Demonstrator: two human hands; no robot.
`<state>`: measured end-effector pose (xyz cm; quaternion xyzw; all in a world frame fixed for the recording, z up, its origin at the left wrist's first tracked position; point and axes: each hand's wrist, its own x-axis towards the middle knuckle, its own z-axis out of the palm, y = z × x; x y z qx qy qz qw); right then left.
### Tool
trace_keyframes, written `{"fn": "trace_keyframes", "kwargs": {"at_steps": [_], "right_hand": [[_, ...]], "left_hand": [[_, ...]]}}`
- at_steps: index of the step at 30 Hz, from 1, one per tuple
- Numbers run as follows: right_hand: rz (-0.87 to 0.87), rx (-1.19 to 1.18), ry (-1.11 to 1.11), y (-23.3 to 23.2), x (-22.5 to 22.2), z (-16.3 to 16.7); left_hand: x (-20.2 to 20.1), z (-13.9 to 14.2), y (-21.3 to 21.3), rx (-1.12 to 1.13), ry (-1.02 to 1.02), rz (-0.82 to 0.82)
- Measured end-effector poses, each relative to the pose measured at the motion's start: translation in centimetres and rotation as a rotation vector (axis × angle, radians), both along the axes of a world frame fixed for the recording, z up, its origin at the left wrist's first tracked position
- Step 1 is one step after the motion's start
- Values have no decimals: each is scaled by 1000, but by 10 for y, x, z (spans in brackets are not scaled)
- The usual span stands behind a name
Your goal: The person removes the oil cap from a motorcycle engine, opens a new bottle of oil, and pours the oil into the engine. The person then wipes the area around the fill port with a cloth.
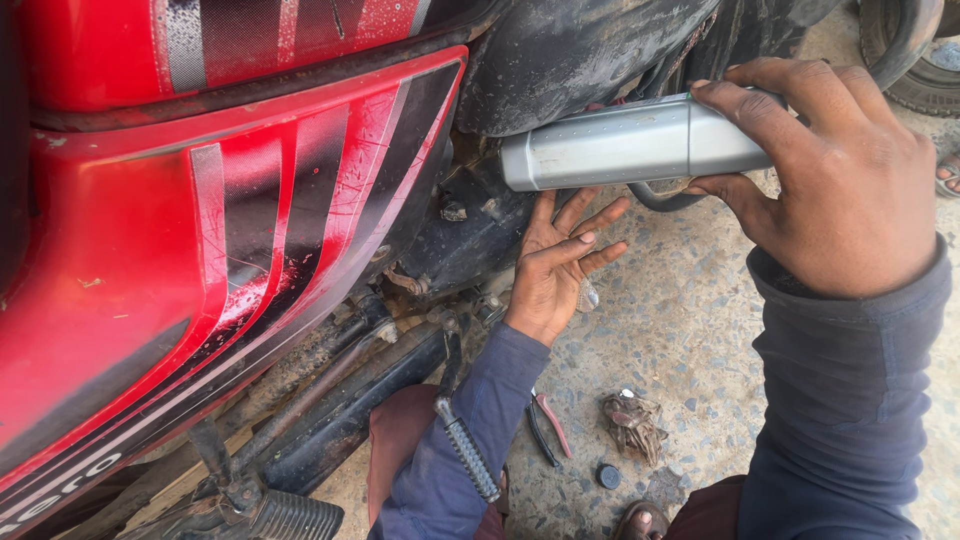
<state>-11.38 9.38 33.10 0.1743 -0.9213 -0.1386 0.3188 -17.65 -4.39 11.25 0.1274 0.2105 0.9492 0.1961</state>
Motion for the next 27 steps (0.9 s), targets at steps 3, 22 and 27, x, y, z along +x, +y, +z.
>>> {"fn": "trace_keyframes", "kwargs": {"at_steps": [3,22,27], "right_hand": [[4,1,3,0,0,0],[-81,-53,-173,38,-3,-25],[-89,-224,-494,114,-14,-105]], "left_hand": [[0,0,0,19,0,-1],[3,-16,11,-164,-4,53],[11,-41,29,-409,112,126]]}}
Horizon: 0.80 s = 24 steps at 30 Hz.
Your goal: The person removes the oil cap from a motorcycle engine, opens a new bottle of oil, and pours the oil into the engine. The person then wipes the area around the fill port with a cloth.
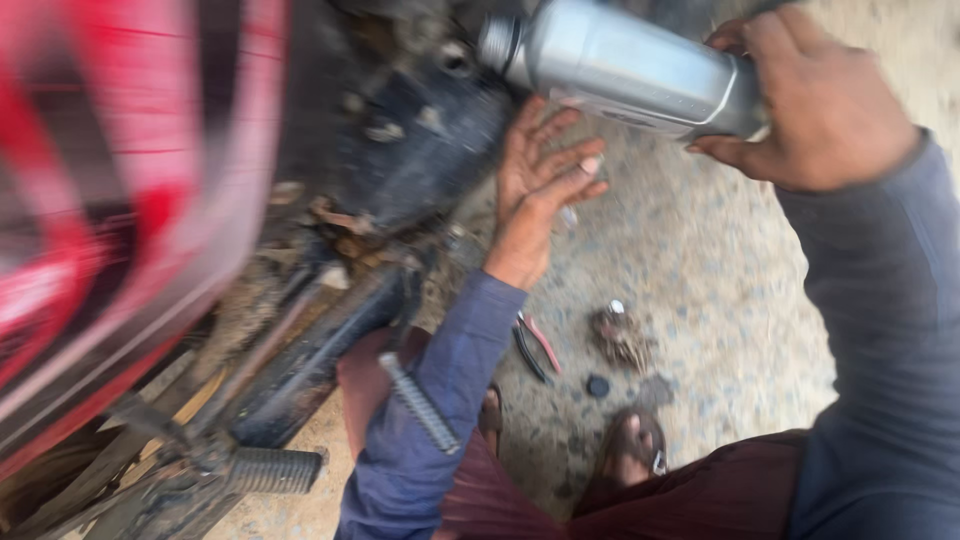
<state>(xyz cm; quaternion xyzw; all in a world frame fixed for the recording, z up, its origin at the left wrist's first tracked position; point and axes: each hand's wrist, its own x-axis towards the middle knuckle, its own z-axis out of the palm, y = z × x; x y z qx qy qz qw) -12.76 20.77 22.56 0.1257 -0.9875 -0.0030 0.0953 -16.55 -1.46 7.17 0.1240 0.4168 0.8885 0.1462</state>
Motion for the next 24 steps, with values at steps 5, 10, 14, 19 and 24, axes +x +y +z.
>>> {"fn": "trace_keyframes", "kwargs": {"at_steps": [5,10,14,19,24], "right_hand": [[73,-553,-427,68,20,-122],[-5,-880,-946,87,75,-262],[145,-176,-723,72,120,-344],[309,58,-607,87,161,-374],[146,-98,-575,125,137,-362]], "left_hand": [[26,-16,27,-602,456,168],[51,-26,62,-991,537,27],[60,-24,74,-1346,555,-117],[82,-11,64,-1410,722,-114],[102,3,57,-1468,744,-153]]}}
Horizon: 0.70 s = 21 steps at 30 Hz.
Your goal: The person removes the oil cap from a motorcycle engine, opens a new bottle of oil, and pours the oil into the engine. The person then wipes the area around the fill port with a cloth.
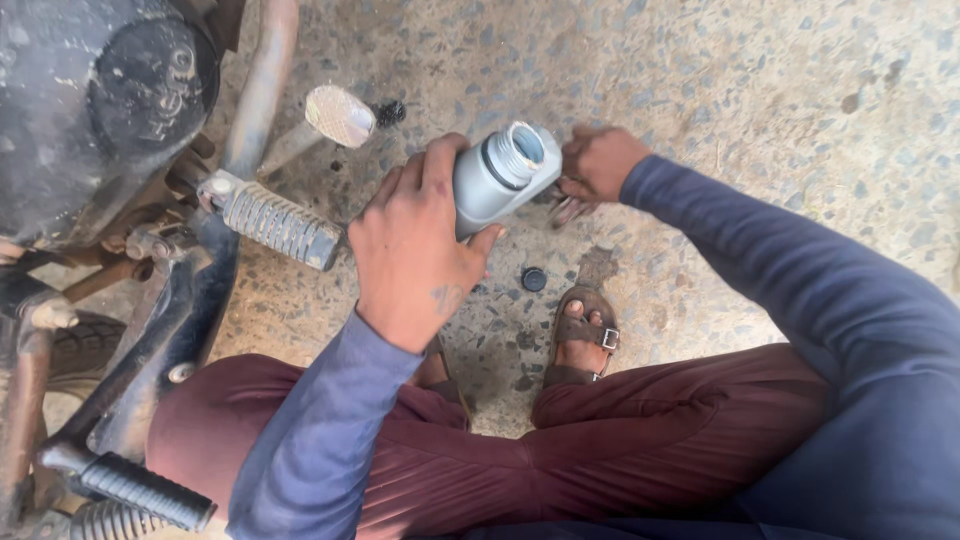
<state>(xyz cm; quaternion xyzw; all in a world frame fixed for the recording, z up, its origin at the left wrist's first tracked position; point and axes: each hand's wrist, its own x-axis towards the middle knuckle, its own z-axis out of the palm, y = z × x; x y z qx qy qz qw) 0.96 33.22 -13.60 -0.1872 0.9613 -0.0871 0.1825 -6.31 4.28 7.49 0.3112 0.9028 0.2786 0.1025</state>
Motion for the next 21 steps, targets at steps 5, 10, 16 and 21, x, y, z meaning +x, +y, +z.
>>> {"fn": "trace_keyframes", "kwargs": {"at_steps": [5,10,16,21], "right_hand": [[70,-156,61,-25,8,-23],[166,-75,-487,-82,54,-50],[460,-8,-131,-104,92,-65],[544,-3,27,-101,80,-69]], "left_hand": [[17,4,-2,-29,-13,10],[21,-12,3,-77,-17,-10],[25,-29,-1,-172,-46,-42],[26,-46,-13,-345,-158,-41]]}}
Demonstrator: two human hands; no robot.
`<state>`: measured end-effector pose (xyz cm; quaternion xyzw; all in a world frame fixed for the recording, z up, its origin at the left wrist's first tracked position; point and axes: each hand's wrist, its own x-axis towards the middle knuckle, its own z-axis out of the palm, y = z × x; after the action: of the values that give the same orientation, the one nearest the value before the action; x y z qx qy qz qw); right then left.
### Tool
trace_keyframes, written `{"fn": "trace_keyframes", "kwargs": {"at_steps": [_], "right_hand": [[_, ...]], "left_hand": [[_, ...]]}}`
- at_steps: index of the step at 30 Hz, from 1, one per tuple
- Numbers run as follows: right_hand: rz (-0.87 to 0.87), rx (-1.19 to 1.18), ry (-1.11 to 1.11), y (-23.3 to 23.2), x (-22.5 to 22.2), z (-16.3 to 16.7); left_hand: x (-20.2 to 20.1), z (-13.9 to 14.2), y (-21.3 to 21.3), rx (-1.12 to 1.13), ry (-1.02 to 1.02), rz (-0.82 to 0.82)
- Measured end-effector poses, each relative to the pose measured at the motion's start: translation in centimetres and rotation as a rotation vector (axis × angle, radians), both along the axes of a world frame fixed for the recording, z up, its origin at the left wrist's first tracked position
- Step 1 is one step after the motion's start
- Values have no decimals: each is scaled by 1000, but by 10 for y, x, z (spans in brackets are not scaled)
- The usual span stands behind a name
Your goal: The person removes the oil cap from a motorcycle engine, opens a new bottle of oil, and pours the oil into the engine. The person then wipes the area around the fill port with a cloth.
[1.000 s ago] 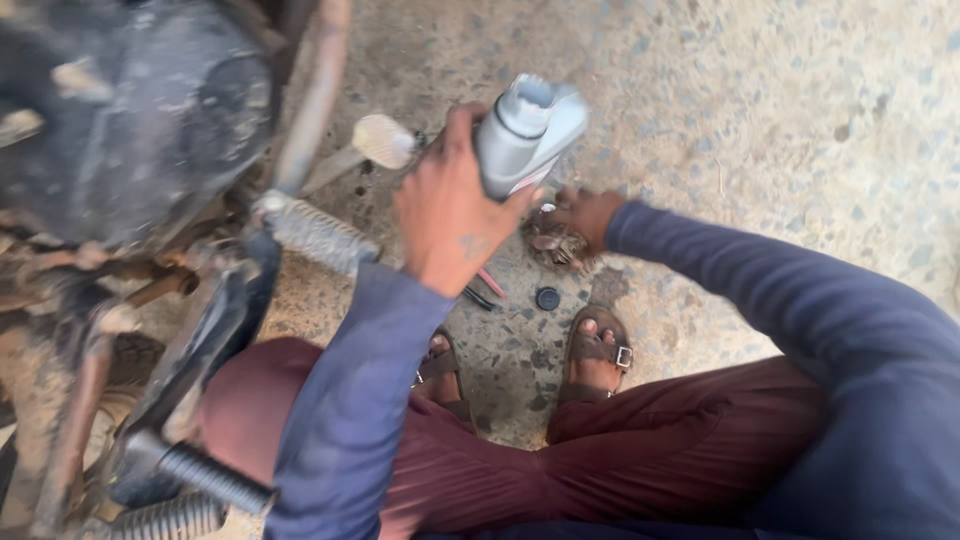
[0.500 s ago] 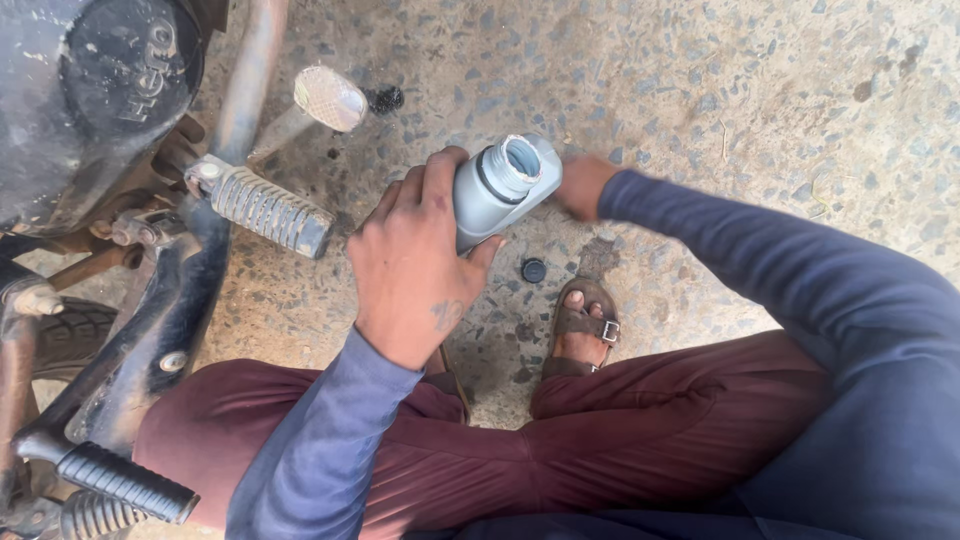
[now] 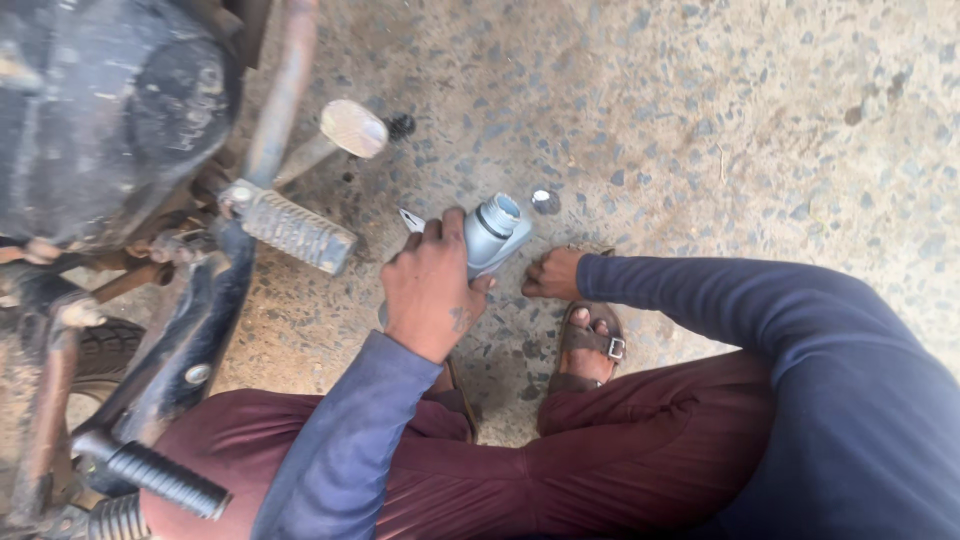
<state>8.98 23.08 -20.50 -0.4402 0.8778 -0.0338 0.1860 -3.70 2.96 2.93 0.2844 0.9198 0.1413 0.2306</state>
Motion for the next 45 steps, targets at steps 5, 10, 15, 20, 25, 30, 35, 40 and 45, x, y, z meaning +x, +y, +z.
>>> {"fn": "trace_keyframes", "kwargs": {"at_steps": [5,10,15,20,25,30,35,40,45], "right_hand": [[-667,116,-565,13,-72,52],[-752,-697,-506,60,-155,135],[-491,-588,-373,42,-164,168],[-458,-670,-316,35,-158,169],[-480,-747,-338,41,-153,169],[-565,-712,-394,37,-151,171],[-1076,18,-456,18,-147,165],[-1042,-393,-523,34,-157,174],[-496,-727,-401,33,-159,175]], "left_hand": [[-9,-27,-8,-118,-56,12],[-17,-53,-1,-246,-58,32],[-26,-65,-2,-221,-40,33],[-30,-63,-4,-214,-81,24],[-29,-53,0,-164,-96,9],[-27,-40,0,-89,-82,-4],[-21,-31,3,-92,3,-14],[-25,-36,1,-127,-6,19],[-31,-46,-2,-171,23,29]]}}
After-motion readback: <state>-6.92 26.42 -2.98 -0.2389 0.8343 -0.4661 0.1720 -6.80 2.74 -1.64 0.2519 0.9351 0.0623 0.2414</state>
